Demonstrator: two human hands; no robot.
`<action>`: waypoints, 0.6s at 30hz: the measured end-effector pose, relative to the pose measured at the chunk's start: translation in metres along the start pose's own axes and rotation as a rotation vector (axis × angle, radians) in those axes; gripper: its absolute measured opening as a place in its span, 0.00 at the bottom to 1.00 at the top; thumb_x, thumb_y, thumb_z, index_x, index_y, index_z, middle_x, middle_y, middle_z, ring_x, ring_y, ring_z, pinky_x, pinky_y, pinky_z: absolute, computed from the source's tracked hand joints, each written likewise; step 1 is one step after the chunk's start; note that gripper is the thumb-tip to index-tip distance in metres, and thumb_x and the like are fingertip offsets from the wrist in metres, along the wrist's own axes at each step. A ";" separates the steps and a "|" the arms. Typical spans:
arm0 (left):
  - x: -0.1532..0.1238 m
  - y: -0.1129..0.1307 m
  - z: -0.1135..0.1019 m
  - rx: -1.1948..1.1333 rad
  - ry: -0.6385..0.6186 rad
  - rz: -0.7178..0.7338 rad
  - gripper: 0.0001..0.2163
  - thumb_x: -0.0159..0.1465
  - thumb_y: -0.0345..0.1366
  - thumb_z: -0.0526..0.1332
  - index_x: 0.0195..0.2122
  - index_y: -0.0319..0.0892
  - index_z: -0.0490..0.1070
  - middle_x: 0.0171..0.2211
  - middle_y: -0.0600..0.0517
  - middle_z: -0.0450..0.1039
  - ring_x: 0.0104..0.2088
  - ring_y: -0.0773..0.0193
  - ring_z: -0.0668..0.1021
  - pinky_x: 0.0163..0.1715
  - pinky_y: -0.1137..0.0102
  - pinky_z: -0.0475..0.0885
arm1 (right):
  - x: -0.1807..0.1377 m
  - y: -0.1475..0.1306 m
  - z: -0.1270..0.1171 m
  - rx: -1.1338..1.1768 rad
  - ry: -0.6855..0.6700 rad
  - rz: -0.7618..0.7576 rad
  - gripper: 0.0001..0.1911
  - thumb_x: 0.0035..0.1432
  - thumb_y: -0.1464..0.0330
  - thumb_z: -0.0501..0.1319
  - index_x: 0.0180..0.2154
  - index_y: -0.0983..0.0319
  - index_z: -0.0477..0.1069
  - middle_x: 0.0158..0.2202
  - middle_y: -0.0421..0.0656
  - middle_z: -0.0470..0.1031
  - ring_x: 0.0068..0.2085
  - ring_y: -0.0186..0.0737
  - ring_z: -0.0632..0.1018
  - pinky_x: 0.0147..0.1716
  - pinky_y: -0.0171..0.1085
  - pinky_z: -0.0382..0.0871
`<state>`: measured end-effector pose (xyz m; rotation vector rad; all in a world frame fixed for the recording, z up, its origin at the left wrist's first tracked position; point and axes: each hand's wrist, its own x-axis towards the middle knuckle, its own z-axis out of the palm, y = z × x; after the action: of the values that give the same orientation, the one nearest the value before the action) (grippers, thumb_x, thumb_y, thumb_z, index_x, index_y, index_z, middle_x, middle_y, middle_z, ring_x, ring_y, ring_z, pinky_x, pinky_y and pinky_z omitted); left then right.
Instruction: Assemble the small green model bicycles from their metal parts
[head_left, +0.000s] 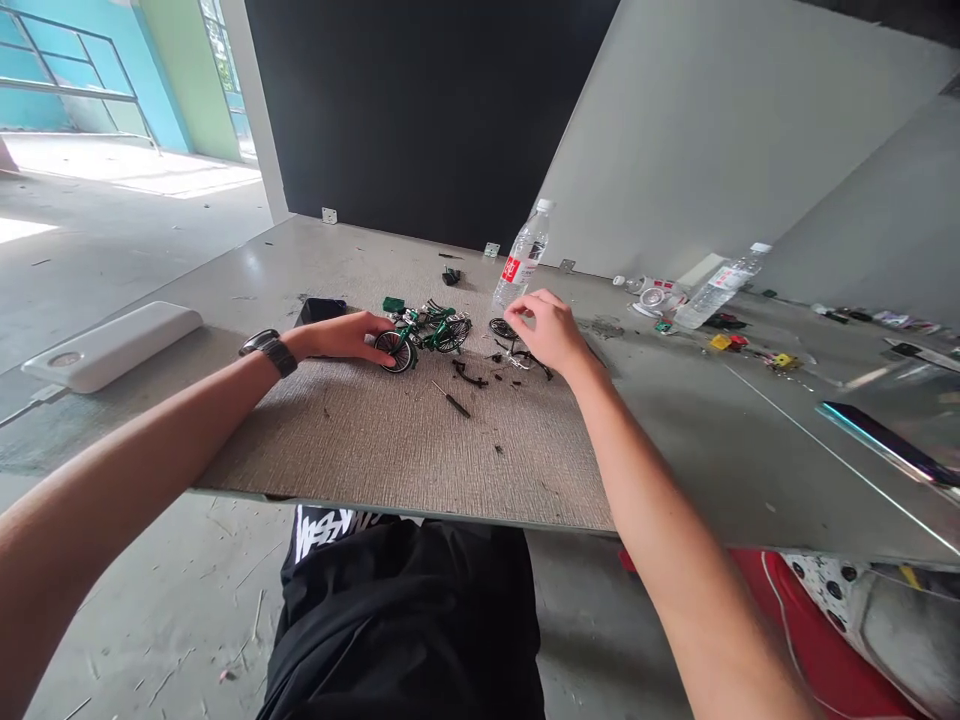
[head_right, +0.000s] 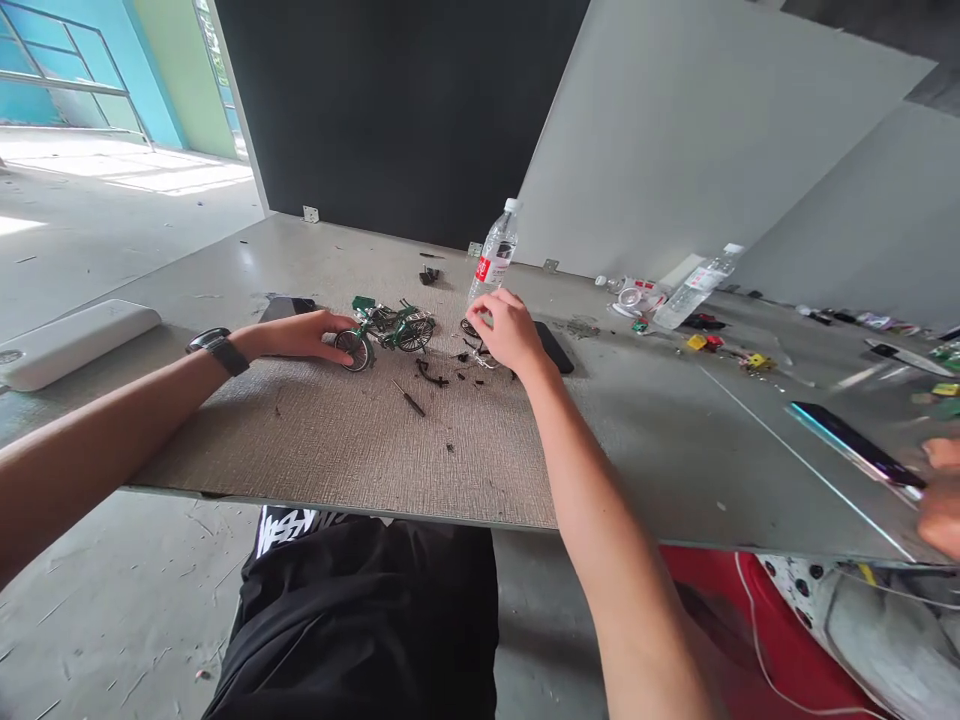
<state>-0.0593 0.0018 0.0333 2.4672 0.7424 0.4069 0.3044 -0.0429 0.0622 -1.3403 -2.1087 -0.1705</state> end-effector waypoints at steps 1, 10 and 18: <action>0.000 0.000 0.000 -0.002 -0.004 -0.001 0.17 0.61 0.51 0.68 0.40 0.42 0.77 0.36 0.52 0.78 0.35 0.62 0.76 0.36 0.70 0.65 | -0.002 0.006 -0.001 0.001 -0.057 0.023 0.11 0.66 0.61 0.60 0.37 0.59 0.77 0.39 0.48 0.75 0.41 0.48 0.76 0.47 0.49 0.70; -0.001 0.004 -0.001 -0.026 -0.019 0.004 0.16 0.62 0.49 0.68 0.41 0.42 0.77 0.37 0.53 0.79 0.35 0.63 0.76 0.35 0.70 0.65 | -0.007 0.011 0.014 -0.015 -0.328 0.008 0.07 0.60 0.60 0.68 0.35 0.56 0.80 0.39 0.44 0.75 0.40 0.44 0.75 0.43 0.44 0.69; -0.001 0.004 -0.001 -0.023 -0.029 -0.035 0.17 0.61 0.51 0.68 0.40 0.42 0.77 0.36 0.52 0.78 0.35 0.62 0.75 0.35 0.70 0.65 | -0.007 0.020 0.023 -0.032 -0.223 0.087 0.07 0.65 0.65 0.63 0.40 0.59 0.79 0.40 0.47 0.76 0.40 0.45 0.76 0.43 0.43 0.68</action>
<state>-0.0590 -0.0015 0.0362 2.4300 0.7640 0.3643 0.3140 -0.0291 0.0358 -1.5280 -2.2322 -0.0189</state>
